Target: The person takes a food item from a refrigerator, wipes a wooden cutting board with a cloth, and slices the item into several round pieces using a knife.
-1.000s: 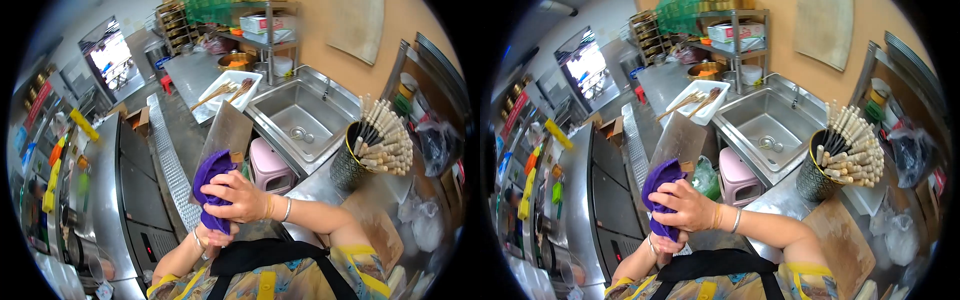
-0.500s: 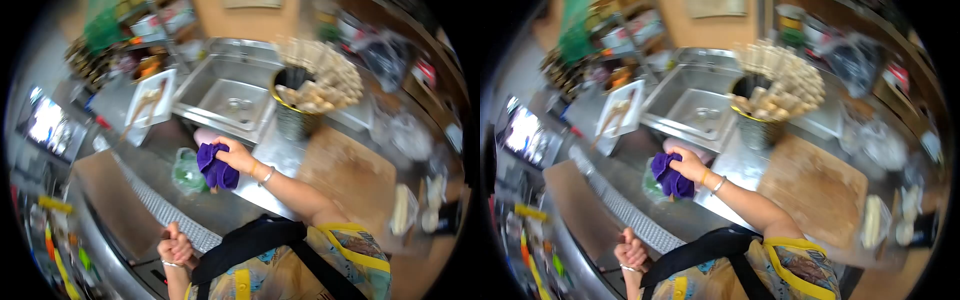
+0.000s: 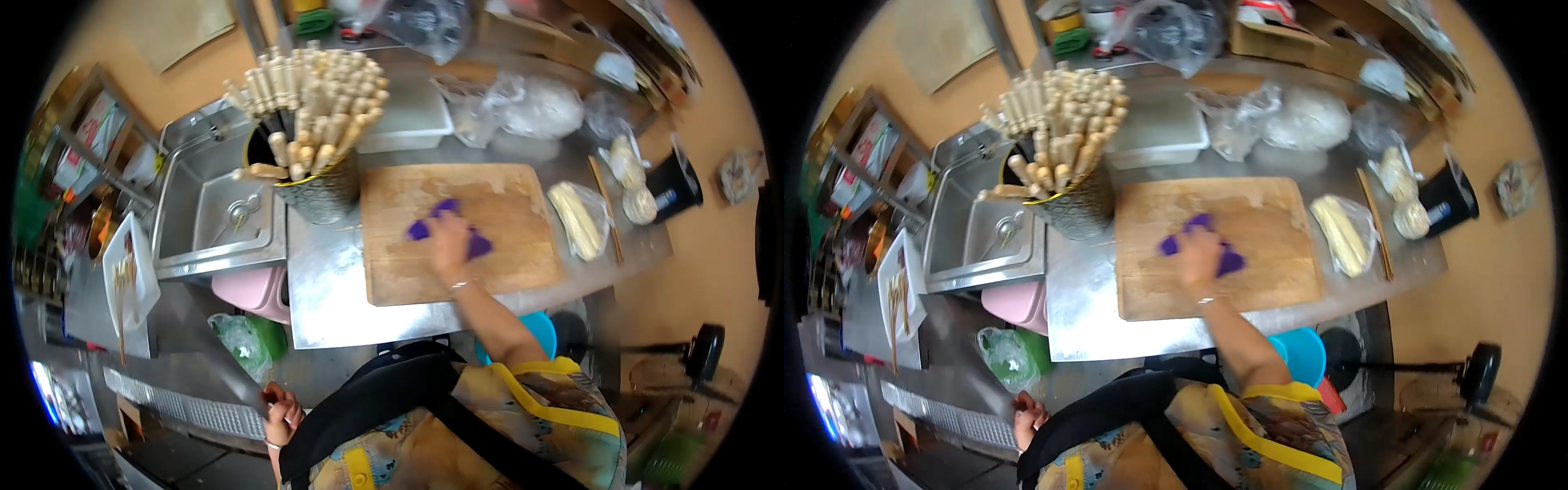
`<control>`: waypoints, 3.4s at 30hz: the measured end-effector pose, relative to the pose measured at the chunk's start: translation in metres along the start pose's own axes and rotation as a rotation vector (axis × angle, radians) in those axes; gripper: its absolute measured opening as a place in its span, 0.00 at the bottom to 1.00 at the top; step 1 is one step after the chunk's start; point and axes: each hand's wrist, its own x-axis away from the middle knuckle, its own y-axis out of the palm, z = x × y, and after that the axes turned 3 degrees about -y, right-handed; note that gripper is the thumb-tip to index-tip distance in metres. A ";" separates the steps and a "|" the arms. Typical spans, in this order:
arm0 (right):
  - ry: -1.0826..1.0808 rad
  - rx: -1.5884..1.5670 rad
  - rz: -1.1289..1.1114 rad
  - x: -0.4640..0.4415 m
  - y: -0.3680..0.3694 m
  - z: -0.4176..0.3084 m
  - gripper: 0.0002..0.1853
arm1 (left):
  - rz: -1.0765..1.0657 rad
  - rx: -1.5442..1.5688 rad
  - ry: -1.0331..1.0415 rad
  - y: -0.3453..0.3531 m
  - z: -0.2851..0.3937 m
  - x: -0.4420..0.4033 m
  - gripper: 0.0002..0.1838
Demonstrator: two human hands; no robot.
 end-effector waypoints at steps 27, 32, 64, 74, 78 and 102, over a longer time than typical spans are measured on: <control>0.235 -0.027 -0.074 -0.012 -0.080 0.184 0.11 | -0.193 -0.604 -0.052 0.127 -0.123 -0.203 0.09; 0.123 -0.024 -0.240 -0.019 -0.014 0.133 0.08 | -0.063 -0.512 -0.078 0.131 -0.126 -0.214 0.07; 0.303 0.044 -0.168 0.084 -0.124 0.168 0.18 | 0.215 -0.505 0.088 0.135 -0.141 -0.204 0.04; -0.361 -0.468 -0.295 -0.033 0.034 -0.033 0.14 | 0.188 -0.533 0.109 0.084 -0.115 -0.140 0.06; -0.809 -0.497 -0.543 0.024 -0.010 -0.057 0.12 | 0.318 -0.508 0.153 0.049 -0.100 -0.100 0.07; -0.454 -0.716 -0.611 0.044 -0.089 -0.072 0.14 | 0.404 -0.632 -0.045 -0.029 -0.054 -0.075 0.07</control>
